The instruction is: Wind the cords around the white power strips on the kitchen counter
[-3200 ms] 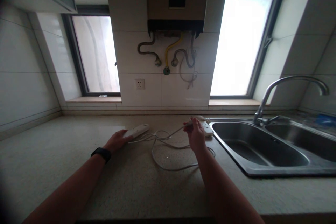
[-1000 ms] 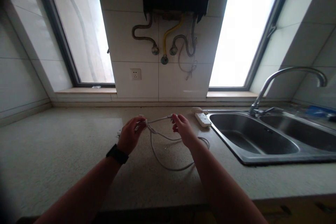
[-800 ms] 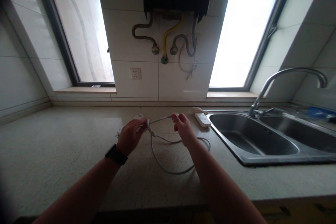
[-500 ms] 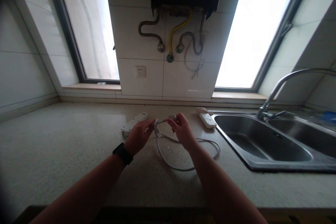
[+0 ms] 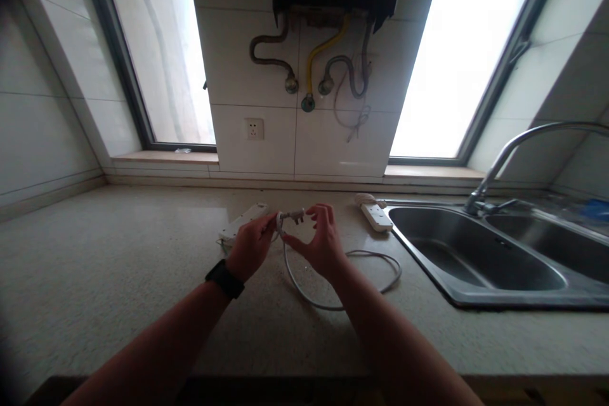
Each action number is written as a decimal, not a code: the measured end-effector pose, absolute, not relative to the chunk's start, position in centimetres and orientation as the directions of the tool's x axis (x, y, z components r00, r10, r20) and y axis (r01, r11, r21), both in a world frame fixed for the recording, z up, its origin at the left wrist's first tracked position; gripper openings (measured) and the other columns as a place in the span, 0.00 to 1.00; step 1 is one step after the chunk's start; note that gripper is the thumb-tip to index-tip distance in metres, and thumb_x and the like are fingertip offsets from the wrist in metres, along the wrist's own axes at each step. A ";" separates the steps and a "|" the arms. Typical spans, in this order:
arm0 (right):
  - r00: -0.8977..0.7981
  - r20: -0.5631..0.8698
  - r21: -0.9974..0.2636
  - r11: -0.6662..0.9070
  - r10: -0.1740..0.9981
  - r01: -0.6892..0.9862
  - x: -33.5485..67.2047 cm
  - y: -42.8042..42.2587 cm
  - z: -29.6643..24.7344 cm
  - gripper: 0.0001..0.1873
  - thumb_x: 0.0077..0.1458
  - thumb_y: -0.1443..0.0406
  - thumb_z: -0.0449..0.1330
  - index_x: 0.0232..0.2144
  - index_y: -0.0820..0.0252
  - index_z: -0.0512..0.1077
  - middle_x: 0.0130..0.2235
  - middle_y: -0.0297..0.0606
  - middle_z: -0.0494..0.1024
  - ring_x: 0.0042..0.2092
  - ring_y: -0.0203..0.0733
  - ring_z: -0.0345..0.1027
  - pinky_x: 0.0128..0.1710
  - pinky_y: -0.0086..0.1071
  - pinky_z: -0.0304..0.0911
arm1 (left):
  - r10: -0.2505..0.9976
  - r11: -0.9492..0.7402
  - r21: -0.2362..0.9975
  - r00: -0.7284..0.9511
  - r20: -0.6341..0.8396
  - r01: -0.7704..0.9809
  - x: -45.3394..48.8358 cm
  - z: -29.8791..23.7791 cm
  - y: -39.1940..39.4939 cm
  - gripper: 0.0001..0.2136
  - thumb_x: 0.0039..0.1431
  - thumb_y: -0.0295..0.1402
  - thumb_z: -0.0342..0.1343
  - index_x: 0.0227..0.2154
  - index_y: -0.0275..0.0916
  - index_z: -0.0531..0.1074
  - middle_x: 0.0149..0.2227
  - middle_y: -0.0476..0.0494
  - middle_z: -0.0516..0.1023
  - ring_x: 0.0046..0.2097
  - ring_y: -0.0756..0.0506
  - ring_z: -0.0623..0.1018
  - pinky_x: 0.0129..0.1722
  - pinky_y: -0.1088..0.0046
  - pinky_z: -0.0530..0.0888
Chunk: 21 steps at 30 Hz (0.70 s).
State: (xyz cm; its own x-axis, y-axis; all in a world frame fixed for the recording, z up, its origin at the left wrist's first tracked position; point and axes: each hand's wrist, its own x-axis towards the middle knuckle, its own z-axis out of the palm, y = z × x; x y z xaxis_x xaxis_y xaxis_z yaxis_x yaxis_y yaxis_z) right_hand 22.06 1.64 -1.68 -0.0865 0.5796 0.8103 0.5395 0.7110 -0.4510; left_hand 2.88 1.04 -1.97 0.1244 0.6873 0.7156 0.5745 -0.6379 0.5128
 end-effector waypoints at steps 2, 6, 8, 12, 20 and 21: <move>-0.199 0.844 -0.276 0.722 0.497 0.634 21.5 0.9 -1.3 0.22 0.46 0.55 0.72 0.40 0.54 0.68 0.48 0.45 0.67 0.48 0.52 0.65 0.46 0.46 0.67 | 0.690 -0.631 0.506 0.125 0.713 0.588 3.0 -2.0 1.1 0.15 0.71 0.38 0.46 0.47 0.41 0.77 0.40 0.41 0.83 0.40 0.42 0.81 0.41 0.66 0.74; -0.295 0.860 -0.071 0.669 0.416 0.740 21.1 0.7 -0.5 0.02 0.55 0.64 0.65 0.32 0.55 0.75 0.46 0.45 0.72 0.46 0.50 0.67 0.50 0.47 0.65 | 0.686 -0.623 0.510 0.100 0.721 0.593 3.0 -2.3 1.3 0.15 0.71 0.39 0.47 0.50 0.41 0.76 0.44 0.39 0.83 0.44 0.41 0.81 0.44 0.64 0.75; -0.281 0.874 -0.073 0.679 0.396 0.730 21.3 1.0 -0.4 0.01 0.56 0.65 0.64 0.32 0.54 0.77 0.44 0.44 0.74 0.44 0.49 0.68 0.49 0.46 0.66 | 0.679 -0.625 0.508 0.091 0.729 0.593 2.8 -2.3 1.3 0.15 0.70 0.39 0.48 0.52 0.41 0.76 0.44 0.40 0.83 0.43 0.41 0.82 0.44 0.64 0.75; -0.191 0.900 -0.169 0.716 0.393 0.678 21.9 1.5 -0.2 0.02 0.58 0.65 0.62 0.34 0.54 0.76 0.40 0.42 0.76 0.43 0.48 0.70 0.48 0.44 0.67 | 0.690 -0.618 0.526 0.084 0.719 0.584 2.5 -2.2 1.1 0.16 0.71 0.40 0.48 0.52 0.43 0.75 0.42 0.41 0.83 0.40 0.43 0.81 0.41 0.66 0.75; 0.031 0.755 -0.543 0.599 0.655 0.588 24.0 4.1 -1.2 0.11 0.61 0.56 0.58 0.33 0.55 0.74 0.33 0.40 0.78 0.33 0.44 0.71 0.35 0.37 0.66 | 0.737 -0.631 0.648 0.067 0.673 0.427 2.3 -2.4 1.3 0.15 0.69 0.43 0.50 0.44 0.42 0.78 0.39 0.43 0.83 0.39 0.44 0.80 0.39 0.69 0.75; 0.044 0.707 -0.589 0.553 0.706 0.589 24.3 4.6 -1.5 0.12 0.61 0.55 0.59 0.32 0.56 0.74 0.31 0.39 0.78 0.31 0.43 0.71 0.34 0.36 0.65 | 0.745 -0.634 0.682 0.052 0.665 0.364 2.2 -2.4 1.4 0.15 0.69 0.43 0.50 0.44 0.41 0.78 0.40 0.43 0.83 0.40 0.44 0.80 0.40 0.68 0.75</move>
